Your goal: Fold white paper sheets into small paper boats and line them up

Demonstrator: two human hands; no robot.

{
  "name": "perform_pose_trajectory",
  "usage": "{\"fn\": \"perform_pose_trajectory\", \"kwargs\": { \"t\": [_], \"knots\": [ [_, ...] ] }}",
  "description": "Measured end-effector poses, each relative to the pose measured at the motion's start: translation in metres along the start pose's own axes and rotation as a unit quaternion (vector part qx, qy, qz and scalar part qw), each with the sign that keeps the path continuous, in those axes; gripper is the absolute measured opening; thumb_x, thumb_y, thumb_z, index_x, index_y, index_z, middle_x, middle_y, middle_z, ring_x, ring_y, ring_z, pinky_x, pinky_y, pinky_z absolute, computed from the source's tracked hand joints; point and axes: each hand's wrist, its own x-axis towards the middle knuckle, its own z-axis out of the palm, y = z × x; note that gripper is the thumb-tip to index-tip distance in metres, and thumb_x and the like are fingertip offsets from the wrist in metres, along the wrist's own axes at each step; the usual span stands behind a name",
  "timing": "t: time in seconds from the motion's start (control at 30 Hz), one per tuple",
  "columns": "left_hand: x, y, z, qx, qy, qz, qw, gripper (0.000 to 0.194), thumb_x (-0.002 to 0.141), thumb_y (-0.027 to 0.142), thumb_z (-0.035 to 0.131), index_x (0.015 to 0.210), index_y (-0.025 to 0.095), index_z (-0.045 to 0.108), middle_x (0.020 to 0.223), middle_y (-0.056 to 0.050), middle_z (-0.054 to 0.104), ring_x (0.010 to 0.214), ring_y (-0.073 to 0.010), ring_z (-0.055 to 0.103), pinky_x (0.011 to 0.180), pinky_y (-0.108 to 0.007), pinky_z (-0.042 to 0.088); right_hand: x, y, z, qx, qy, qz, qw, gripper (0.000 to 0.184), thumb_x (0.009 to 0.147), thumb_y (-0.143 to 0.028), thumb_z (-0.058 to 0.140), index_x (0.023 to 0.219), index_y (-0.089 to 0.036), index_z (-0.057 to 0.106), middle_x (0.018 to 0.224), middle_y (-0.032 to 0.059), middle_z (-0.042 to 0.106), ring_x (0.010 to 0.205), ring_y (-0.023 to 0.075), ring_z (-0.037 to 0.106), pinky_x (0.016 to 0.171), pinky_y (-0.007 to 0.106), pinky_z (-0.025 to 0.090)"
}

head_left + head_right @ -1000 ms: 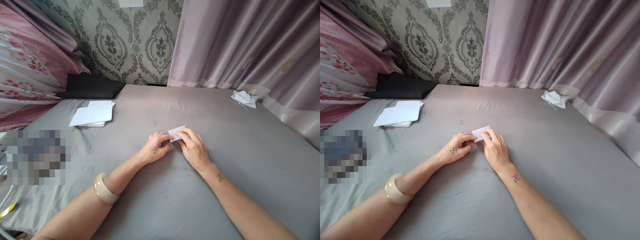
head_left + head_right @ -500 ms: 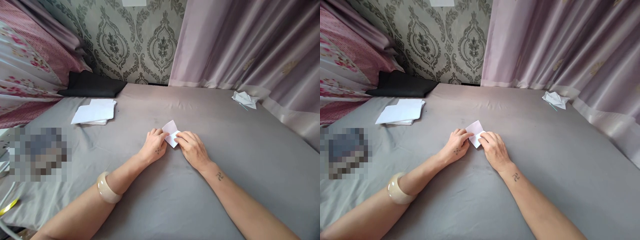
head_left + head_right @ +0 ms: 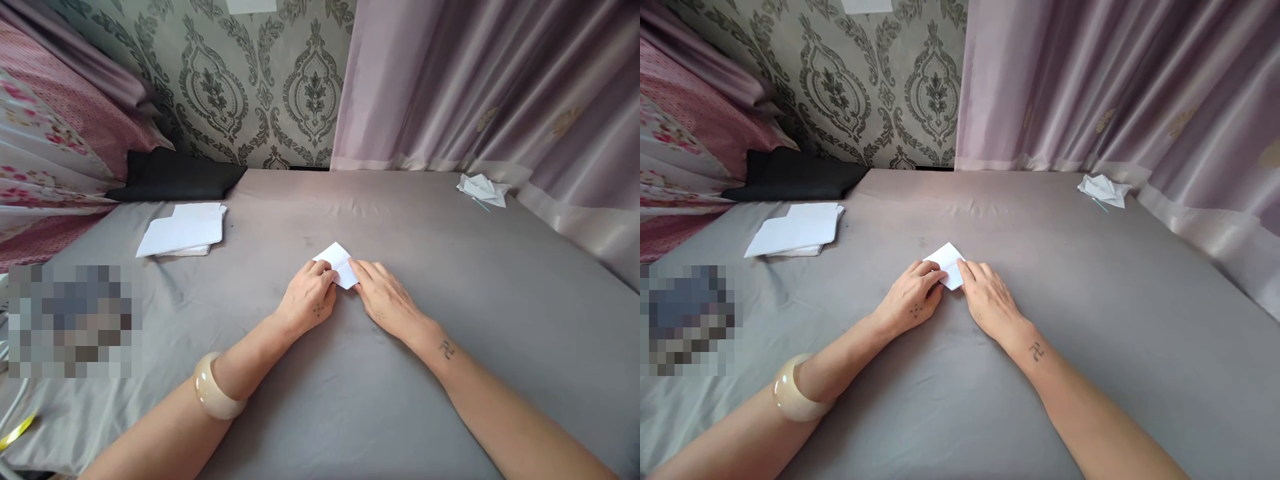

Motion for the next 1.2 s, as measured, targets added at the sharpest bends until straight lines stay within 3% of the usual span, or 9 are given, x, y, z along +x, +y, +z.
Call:
{"fn": "perform_pose_trajectory", "kwargs": {
  "t": [0.23, 0.43, 0.63, 0.93, 1.2],
  "knots": [
    [0.002, 0.003, -0.001, -0.034, 0.0, -0.052, 0.998, 0.023, 0.094, 0.021, 0.043, 0.097, 0.018, 0.066, 0.103, -0.009, 0.063, 0.098, -0.023, 0.056, 0.085, -0.034, 0.048, 0.003, 0.002, 0.0, -0.017, -0.005, -0.01, 1.0, 0.032, 0.094, -0.018, 0.042, 0.121, -0.023, 0.059, 0.125, 0.0084, 0.058, 0.099, 0.0238, 0.053, 0.081, 0.038, 0.047],
    [0.002, 0.003, 0.001, -0.086, 0.035, -0.119, 0.989, 0.018, 0.092, 0.02, 0.048, 0.085, 0.018, 0.066, 0.1, -0.007, 0.064, 0.095, -0.0223, 0.056, 0.083, -0.034, 0.048, 0.005, -0.003, 0.003, 0.057, 0.059, 0.051, 0.995, 0.021, 0.095, -0.025, 0.047, 0.096, -0.021, 0.068, 0.11, 0.0053, 0.067, 0.093, 0.021, 0.057, 0.08, 0.035, 0.048],
    [0.002, -0.004, 0.009, -0.124, 0.067, -0.122, 0.982, 0.019, 0.092, 0.02, 0.047, 0.088, 0.018, 0.066, 0.101, -0.008, 0.064, 0.095, -0.022, 0.056, 0.088, -0.037, 0.047, 0.009, -0.004, 0.01, 0.137, 0.103, 0.142, 0.975, 0.019, 0.093, -0.03, 0.052, 0.083, -0.021, 0.065, 0.101, 0.0055, 0.068, 0.093, 0.0217, 0.059, 0.081, 0.035, 0.048],
    [0.006, -0.003, 0.01, -0.141, 0.069, -0.174, 0.972, 0.014, 0.089, 0.021, 0.054, 0.086, 0.016, 0.066, 0.099, -0.009, 0.06, 0.096, -0.0236, 0.053, 0.088, -0.039, 0.047, 0.015, -0.001, 0.02, 0.096, 0.114, 0.165, 0.975, 0.02, 0.091, -0.032, 0.053, 0.076, -0.02, 0.057, 0.096, 0.0087, 0.06, 0.089, 0.0232, 0.057, 0.076, 0.036, 0.047],
    [0.008, -0.003, 0.011, -0.146, 0.073, -0.179, 0.97, 0.016, 0.09, 0.023, 0.051, 0.082, 0.016, 0.063, 0.096, -0.009, 0.057, 0.093, -0.0231, 0.052, 0.087, -0.04, 0.046, 0.017, -0.002, 0.022, 0.064, 0.113, 0.164, 0.978, 0.021, 0.091, -0.031, 0.053, 0.073, -0.02, 0.055, 0.093, 0.0102, 0.058, 0.087, 0.0244, 0.054, 0.074, 0.038, 0.047]
  ]
}}
